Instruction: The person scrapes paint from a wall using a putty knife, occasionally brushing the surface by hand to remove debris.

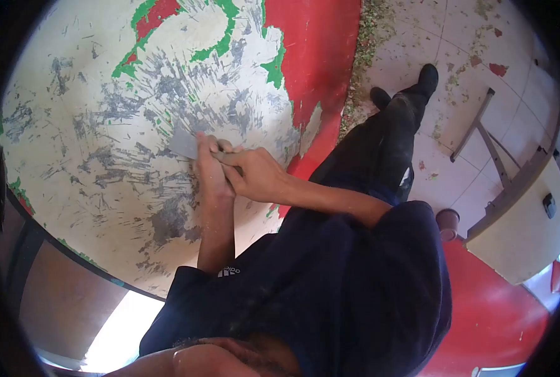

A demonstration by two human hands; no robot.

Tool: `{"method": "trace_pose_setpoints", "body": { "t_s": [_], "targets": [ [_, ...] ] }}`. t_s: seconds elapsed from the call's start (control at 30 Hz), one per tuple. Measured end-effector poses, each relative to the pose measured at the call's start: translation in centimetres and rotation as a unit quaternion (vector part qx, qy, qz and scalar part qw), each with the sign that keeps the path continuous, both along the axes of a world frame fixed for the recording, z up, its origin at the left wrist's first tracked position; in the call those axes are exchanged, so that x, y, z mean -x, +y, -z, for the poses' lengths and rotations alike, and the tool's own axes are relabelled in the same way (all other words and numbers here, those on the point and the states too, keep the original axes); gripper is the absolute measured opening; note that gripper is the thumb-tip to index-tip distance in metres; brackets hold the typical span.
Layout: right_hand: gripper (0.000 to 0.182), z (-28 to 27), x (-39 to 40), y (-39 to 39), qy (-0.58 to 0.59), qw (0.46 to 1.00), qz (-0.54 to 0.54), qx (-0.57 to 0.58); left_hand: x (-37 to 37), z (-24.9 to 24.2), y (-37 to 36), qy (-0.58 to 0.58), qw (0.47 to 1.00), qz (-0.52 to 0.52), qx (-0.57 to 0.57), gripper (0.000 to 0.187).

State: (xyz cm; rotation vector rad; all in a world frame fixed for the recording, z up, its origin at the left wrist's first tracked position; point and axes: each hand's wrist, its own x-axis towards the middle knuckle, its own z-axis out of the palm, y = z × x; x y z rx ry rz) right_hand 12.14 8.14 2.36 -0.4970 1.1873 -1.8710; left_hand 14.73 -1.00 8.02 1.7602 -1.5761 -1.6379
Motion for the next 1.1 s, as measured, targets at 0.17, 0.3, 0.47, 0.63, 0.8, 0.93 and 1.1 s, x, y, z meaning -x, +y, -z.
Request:
{"method": "trace_pose_setpoints", "body": {
  "t_s": [0.17,0.3,0.47,0.63,0.8,0.93,1.1],
  "targets": [
    [0.032,0.1,1.1,-0.4,-0.002,1.0,-0.026,0.009,2.9,-0.9,0.0,-0.009,1.0,0.001,0.02,0.039],
    [0.031,-0.3,0.3,0.3,-0.012,1.0,-0.014,0.017,0.7,-0.6,0.7,-0.009,1.0,-0.003,0.015,0.038],
    [0.034,-1.1,1.7,0.1,0.015,0.999,-0.026,0.019,2.4,-2.0,0.6,-0.004,0.999,-0.015,0.032,0.038],
    [0.035,-0.7,0.4,0.3,-0.009,1.0,-0.01,0.007,1.5,-1.7,0.7,-0.009,1.0,-0.017,0.024,0.037],
    [0.035,-1.0,0.6,0.0,0.01,1.0,-0.004,0.029,1.9,-2.2,0.8,-0.014,0.999,-0.001,0.047,0.037],
    [0.035,-1.3,0.9,0.6,-0.009,0.999,-0.035,-0.002,1.2,-1.8,1.1,0.042,0.999,-0.019,0.004,0.038],
    [0.034,-1.1,1.6,-0.6,-0.033,0.999,0.012,-0.013,3.8,-1.9,0.5,-0.02,0.999,0.02,0.047,0.04]
  ]
}}
